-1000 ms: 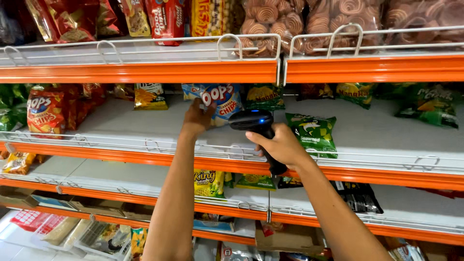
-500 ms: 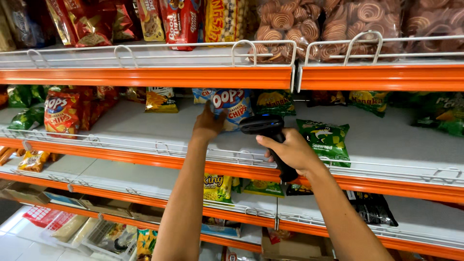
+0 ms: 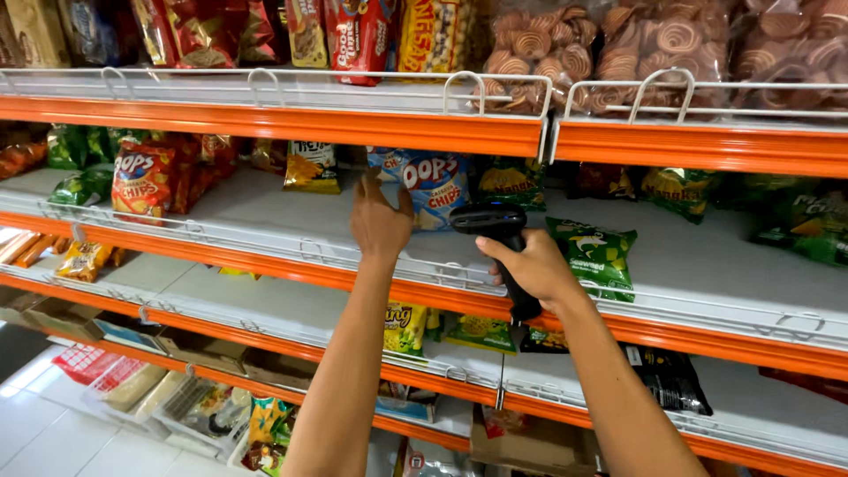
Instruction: The person scans snack bags using a handheld barcode scanner and places them onto store shelves by hand.
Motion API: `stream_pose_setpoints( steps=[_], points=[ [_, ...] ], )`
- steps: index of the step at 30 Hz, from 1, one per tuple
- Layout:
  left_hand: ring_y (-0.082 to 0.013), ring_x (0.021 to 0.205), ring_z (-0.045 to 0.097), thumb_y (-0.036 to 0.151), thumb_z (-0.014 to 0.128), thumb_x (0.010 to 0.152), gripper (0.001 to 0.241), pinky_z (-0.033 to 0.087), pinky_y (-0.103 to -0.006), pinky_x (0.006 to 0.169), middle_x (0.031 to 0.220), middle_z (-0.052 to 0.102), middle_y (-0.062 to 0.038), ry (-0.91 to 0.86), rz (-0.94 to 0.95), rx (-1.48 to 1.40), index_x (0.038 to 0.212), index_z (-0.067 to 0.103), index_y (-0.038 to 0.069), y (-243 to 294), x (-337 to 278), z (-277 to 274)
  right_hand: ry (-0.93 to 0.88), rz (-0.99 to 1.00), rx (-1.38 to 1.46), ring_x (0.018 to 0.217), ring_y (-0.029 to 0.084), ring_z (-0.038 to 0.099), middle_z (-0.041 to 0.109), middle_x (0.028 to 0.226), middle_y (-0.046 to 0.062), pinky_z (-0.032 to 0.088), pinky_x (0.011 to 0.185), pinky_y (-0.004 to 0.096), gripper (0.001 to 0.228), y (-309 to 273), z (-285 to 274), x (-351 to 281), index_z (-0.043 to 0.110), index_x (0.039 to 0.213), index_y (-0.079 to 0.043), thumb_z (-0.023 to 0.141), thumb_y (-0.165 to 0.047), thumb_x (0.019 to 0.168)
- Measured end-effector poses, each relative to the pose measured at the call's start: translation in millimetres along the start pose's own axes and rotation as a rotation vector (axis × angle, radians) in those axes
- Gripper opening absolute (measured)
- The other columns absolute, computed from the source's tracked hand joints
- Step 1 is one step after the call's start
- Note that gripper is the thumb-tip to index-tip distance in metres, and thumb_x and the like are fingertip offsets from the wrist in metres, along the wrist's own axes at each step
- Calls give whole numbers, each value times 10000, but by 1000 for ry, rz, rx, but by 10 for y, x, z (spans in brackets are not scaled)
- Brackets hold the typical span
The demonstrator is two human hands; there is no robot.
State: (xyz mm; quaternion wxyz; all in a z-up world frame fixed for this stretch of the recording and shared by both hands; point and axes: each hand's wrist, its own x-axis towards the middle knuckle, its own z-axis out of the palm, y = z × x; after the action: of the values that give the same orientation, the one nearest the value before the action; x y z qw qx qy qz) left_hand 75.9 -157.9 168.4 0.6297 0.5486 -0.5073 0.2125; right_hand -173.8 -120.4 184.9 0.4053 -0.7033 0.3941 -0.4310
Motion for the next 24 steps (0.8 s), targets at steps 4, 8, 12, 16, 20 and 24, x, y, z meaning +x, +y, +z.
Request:
stream_pose_setpoints(
  steps=[4, 8, 12, 16, 20, 24],
  points=[
    [-388, 1087, 636, 141, 705, 882, 489, 516, -482, 893, 1179, 638, -206, -31, -76, -126, 1332, 549, 27, 113, -213, -119, 28, 39, 34, 603, 171, 677, 710, 737, 92, 588, 561, 344, 315, 5, 22, -64, 730, 983, 9, 782, -278, 865],
    [-355, 1096, 631, 101, 683, 913, 392, 506, -447, 961, 1174, 639, -181, 3, -27, -276, 1282, 579, 22, 301, -441, -215, 19, -80, 64, 616, 156, 666, 700, 744, 95, 570, 563, 336, 296, 42, 24, -122, 722, 988, 37, 790, -235, 893],
    [-341, 1129, 627, 73, 687, 955, 288, 498, -430, 1006, 1171, 648, -165, 28, 43, -390, 1227, 621, 6, 631, -788, -361, 14, -203, 89, 644, 132, 653, 706, 785, 65, 559, 584, 310, 226, 182, -22, -391, 737, 1018, 16, 789, -176, 911],
    [-319, 1127, 647, 72, 674, 1001, 189, 508, -404, 1017, 1167, 677, -155, -28, 110, -522, 1175, 638, 8, 1017, -1437, -400, 50, -270, 278, 751, 117, 678, 722, 880, 43, 577, 688, 305, 274, 744, -199, -1068, 704, 1090, 6, 803, -84, 851],
    [-251, 965, 705, 81, 643, 998, 108, 554, -347, 896, 1027, 712, -129, -299, -93, -774, 1081, 659, 15, 1425, -2560, -271, 256, -163, 231, 933, 118, 656, 722, 1024, 27, 552, 861, 303, 456, 1756, -435, -2083, 669, 1176, -3, 856, -49, 762],
    [-245, 931, 706, 87, 656, 985, 100, 551, -348, 866, 990, 722, -129, -538, -176, -875, 1041, 679, 7, 1903, -3849, 41, 516, 45, 228, 940, 104, 662, 713, 1058, 8, 550, 863, 290, 450, 2853, -750, -3160, 646, 1194, -30, 806, -49, 774]
  ],
)
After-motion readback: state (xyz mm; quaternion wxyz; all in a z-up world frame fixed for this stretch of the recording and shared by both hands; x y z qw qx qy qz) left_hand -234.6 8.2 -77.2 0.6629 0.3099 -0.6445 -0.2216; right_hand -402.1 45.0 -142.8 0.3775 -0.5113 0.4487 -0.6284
